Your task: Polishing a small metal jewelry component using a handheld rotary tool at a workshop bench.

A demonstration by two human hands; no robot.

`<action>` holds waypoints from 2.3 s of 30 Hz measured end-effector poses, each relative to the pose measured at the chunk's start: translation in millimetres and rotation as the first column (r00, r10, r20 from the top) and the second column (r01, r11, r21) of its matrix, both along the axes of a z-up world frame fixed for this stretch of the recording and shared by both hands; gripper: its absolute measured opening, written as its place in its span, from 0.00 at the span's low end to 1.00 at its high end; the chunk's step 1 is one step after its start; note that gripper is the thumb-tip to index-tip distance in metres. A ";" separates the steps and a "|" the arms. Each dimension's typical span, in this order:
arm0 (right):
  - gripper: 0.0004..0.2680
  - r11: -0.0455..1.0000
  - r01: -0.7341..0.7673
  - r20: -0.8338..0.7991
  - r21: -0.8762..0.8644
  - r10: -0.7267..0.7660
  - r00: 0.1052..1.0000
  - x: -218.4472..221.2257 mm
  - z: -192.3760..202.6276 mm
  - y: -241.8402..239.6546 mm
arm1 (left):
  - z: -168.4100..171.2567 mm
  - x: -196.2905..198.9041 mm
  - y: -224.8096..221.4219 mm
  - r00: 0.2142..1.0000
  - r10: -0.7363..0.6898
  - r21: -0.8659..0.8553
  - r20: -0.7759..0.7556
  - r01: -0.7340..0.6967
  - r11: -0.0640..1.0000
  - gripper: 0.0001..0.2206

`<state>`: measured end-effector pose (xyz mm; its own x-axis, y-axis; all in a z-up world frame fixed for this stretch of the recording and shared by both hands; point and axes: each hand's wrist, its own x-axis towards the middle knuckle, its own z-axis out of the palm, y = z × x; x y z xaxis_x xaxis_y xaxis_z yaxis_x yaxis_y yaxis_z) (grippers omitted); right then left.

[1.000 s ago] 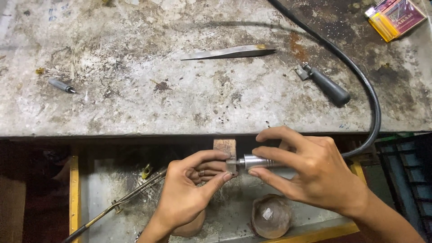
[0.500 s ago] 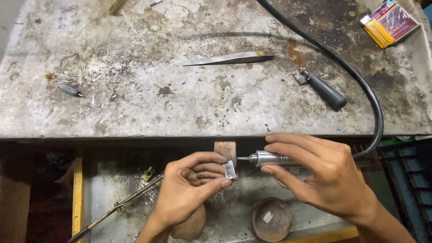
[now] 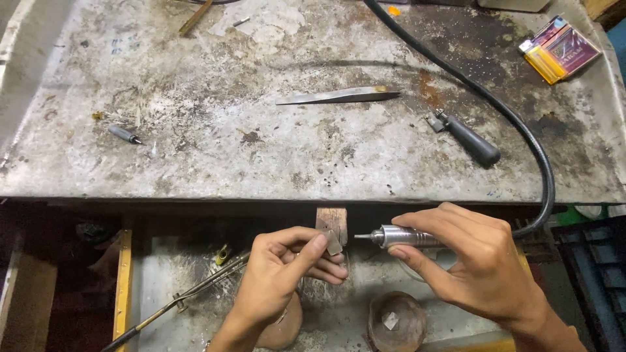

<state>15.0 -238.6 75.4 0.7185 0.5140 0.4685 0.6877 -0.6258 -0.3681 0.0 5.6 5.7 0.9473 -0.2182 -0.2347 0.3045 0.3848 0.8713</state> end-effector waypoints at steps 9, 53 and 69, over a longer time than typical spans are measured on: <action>0.10 1.000 0.004 -0.027 0.006 -0.004 1.000 0.2 -3.5 0.0 | 2.5 0.2 1.5 1.000 -0.001 0.011 0.004 0.001 1.000 0.13; 0.11 0.994 0.025 0.137 -0.103 -0.011 0.990 -32.4 -35.7 -41.9 | -1.6 -53.2 -25.6 0.890 0.177 -0.046 0.420 -0.174 0.984 0.11; 0.10 0.999 0.015 0.160 -0.048 -0.007 0.987 -33.7 -31.4 -42.6 | 7.6 -52.0 -33.8 0.966 0.142 0.071 0.216 -0.160 0.984 0.24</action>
<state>-18.7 -281.2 44.1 0.6421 0.5319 0.5521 0.7283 -0.6481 -0.2226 -52.0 -28.2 13.2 0.9977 -0.0561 -0.0392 0.0556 0.3317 0.9417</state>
